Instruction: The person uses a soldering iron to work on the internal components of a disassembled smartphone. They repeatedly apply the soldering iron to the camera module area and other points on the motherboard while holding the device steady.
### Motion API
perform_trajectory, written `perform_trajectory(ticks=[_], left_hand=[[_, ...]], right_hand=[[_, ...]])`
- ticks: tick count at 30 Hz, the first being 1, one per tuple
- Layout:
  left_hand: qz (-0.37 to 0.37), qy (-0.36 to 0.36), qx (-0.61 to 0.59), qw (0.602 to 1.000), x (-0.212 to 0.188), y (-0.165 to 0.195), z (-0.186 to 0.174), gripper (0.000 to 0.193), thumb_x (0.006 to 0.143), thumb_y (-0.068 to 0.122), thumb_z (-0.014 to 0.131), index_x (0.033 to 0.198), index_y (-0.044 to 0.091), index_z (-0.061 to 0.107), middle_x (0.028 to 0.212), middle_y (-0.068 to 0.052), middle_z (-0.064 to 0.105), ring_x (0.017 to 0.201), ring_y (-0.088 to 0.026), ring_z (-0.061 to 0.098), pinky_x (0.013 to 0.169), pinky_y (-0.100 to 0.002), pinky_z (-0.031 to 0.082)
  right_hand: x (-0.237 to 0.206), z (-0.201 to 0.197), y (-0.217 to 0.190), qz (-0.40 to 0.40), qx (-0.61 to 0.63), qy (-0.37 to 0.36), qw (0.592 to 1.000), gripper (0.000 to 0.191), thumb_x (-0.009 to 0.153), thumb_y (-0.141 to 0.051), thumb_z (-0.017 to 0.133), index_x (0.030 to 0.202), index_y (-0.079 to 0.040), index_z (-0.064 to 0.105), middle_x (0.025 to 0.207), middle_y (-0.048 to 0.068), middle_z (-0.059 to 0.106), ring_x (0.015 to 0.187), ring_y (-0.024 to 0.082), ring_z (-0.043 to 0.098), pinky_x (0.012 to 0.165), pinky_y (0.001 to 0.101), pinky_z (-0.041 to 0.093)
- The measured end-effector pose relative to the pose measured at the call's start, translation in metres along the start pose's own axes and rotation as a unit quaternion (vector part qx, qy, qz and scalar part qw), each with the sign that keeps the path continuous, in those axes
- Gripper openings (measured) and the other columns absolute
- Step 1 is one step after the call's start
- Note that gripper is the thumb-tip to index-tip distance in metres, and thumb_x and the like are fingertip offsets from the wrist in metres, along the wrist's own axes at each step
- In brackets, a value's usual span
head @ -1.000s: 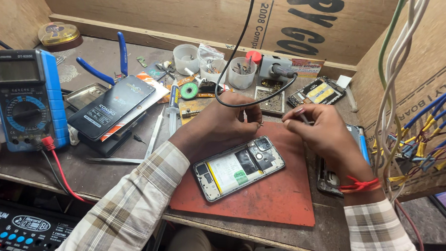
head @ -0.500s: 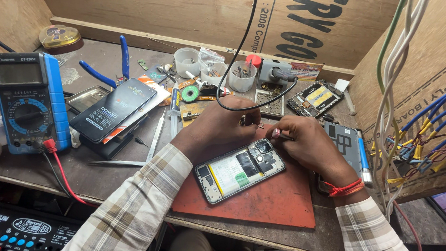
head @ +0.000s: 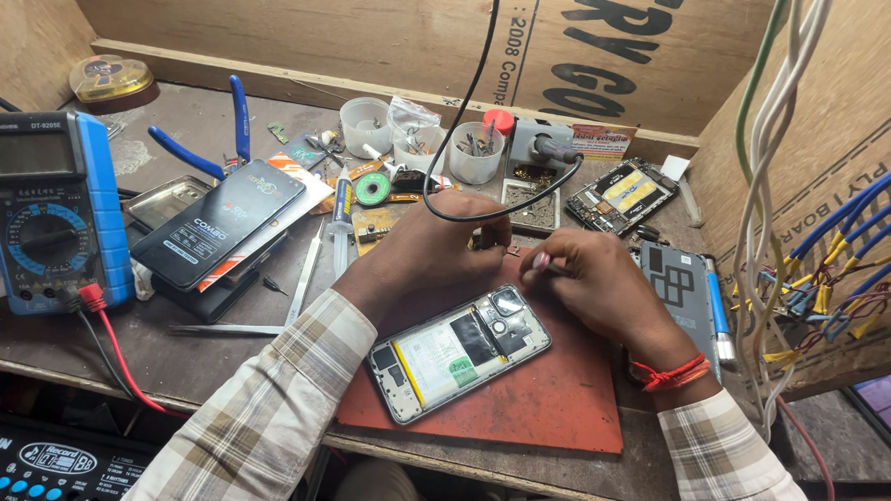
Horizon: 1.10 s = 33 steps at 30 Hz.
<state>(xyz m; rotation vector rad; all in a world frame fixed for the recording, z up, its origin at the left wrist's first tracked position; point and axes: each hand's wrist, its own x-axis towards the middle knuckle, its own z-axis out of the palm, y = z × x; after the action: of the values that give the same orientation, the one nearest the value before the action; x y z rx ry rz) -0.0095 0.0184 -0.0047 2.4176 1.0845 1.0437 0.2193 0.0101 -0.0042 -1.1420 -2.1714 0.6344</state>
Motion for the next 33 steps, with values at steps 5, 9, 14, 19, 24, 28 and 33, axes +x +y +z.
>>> perform_trajectory(ticks=[5, 9, 14, 19, 24, 28, 33], left_hand=[[0.005, -0.001, -0.003, 1.000, 0.000, 0.002, -0.001, 0.010, 0.080, 0.016, 0.073, 0.088, 0.009, 0.072, 0.084, -0.007, 0.074, 0.079, -0.025, 0.073, 0.071, -0.038, 0.056], [-0.001, 0.003, 0.008, 1.000, -0.007, 0.013, -0.007, 0.012, 0.079, 0.017, 0.072, 0.085, 0.007, 0.072, 0.082, -0.009, 0.073, 0.079, -0.025, 0.073, 0.071, -0.037, 0.056], [-0.012, -0.094, 0.034, 0.995, 0.000, 0.016, -0.014, 0.021, 0.077, 0.027, 0.072, 0.080, 0.006, 0.075, 0.074, -0.012, 0.074, 0.069, -0.024, 0.073, 0.066, -0.036, 0.057], [-0.009, -0.062, 0.008, 0.998, -0.001, 0.026, -0.017, 0.023, 0.079, 0.025, 0.073, 0.088, 0.005, 0.078, 0.076, -0.013, 0.073, 0.068, -0.021, 0.070, 0.064, -0.035, 0.055], [-0.078, -0.057, -0.143, 0.985, -0.011, 0.047, -0.018, 0.018, 0.085, 0.022, 0.077, 0.093, 0.006, 0.076, 0.076, -0.005, 0.074, 0.067, -0.010, 0.062, 0.058, -0.031, 0.051], [-0.021, 0.005, -0.122, 0.992, -0.006, 0.039, -0.013, 0.016, 0.086, 0.019, 0.082, 0.091, 0.006, 0.076, 0.076, -0.004, 0.073, 0.064, -0.011, 0.059, 0.057, -0.029, 0.049], [0.103, 0.046, -0.112, 0.987, 0.007, 0.011, -0.002, 0.013, 0.084, 0.014, 0.083, 0.093, 0.009, 0.076, 0.082, -0.001, 0.074, 0.067, -0.009, 0.065, 0.061, -0.027, 0.052]], right_hand=[[-0.001, -0.005, -0.003, -0.020, -0.026, 0.009, 0.999, 0.011, 0.080, -0.003, 0.074, 0.090, -0.004, 0.078, 0.089, 0.008, 0.077, 0.082, 0.018, 0.078, 0.074, 0.0322, 0.060], [-0.003, -0.004, -0.004, -0.026, -0.060, -0.012, 0.998, 0.012, 0.079, -0.002, 0.073, 0.089, -0.005, 0.078, 0.085, 0.008, 0.075, 0.078, 0.021, 0.077, 0.071, 0.0334, 0.059], [-0.003, -0.002, -0.001, -0.041, -0.121, -0.019, 0.992, 0.010, 0.081, -0.005, 0.073, 0.091, -0.004, 0.075, 0.086, 0.009, 0.074, 0.080, 0.023, 0.074, 0.072, 0.0355, 0.057], [-0.002, -0.004, 0.000, -0.073, 0.036, -0.007, 0.997, 0.009, 0.095, -0.008, 0.062, 0.097, -0.002, 0.069, 0.087, 0.003, 0.073, 0.082, 0.012, 0.074, 0.073, 0.0296, 0.058], [-0.003, -0.007, -0.001, 0.053, 0.199, -0.017, 0.978, 0.014, 0.095, -0.017, 0.071, 0.097, -0.004, 0.073, 0.078, -0.004, 0.066, 0.066, 0.002, 0.053, 0.056, 0.0199, 0.043], [-0.003, -0.004, 0.001, 0.070, 0.278, 0.000, 0.958, 0.015, 0.094, -0.018, 0.071, 0.100, -0.004, 0.071, 0.077, -0.008, 0.061, 0.060, -0.002, 0.047, 0.049, 0.0166, 0.037], [-0.002, -0.006, 0.006, 0.131, 0.356, 0.003, 0.925, 0.017, 0.094, -0.018, 0.073, 0.095, -0.001, 0.071, 0.065, -0.006, 0.056, 0.048, 0.001, 0.040, 0.039, 0.0202, 0.027]])
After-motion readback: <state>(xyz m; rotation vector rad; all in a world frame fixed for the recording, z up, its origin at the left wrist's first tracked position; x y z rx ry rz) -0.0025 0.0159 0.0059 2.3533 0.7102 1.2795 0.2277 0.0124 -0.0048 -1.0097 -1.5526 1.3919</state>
